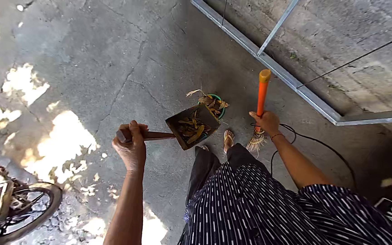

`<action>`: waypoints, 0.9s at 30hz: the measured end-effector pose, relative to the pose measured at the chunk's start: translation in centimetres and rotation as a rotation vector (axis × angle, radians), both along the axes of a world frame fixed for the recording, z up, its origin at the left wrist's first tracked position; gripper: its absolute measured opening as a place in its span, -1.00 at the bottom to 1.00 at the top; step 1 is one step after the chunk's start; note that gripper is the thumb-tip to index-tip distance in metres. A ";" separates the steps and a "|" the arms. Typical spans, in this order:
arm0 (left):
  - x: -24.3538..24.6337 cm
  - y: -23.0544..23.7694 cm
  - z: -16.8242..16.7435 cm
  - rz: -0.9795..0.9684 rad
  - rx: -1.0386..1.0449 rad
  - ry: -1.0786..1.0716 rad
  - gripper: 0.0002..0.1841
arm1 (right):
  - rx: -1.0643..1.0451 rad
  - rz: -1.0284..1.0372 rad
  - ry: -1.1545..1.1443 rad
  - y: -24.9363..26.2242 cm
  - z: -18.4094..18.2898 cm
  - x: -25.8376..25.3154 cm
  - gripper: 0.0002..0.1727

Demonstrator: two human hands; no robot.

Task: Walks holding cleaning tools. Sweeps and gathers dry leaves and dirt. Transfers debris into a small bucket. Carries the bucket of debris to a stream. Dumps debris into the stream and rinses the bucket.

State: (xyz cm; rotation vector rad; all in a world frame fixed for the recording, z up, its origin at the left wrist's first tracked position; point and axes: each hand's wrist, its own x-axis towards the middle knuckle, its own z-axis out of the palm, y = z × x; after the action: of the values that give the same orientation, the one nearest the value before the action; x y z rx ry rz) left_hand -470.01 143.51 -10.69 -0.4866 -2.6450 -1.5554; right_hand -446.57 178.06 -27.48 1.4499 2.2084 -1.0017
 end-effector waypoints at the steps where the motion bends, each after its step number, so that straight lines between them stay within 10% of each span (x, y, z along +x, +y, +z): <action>1: -0.6 1.2 -0.2 -0.009 -0.021 0.009 -0.75 | 0.003 -0.013 -0.001 0.4 -0.2 -0.4 -0.28; 27: -8.3 26.2 -3.8 -0.366 -0.722 -0.072 -0.66 | -0.077 -0.120 -0.139 1.3 -0.5 -2.2 -0.30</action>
State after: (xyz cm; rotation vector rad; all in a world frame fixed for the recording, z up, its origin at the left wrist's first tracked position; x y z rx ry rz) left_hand -478.30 169.75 -14.45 -0.9951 -3.2592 -0.5930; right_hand -448.79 179.33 -27.95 1.5830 1.9849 -0.9805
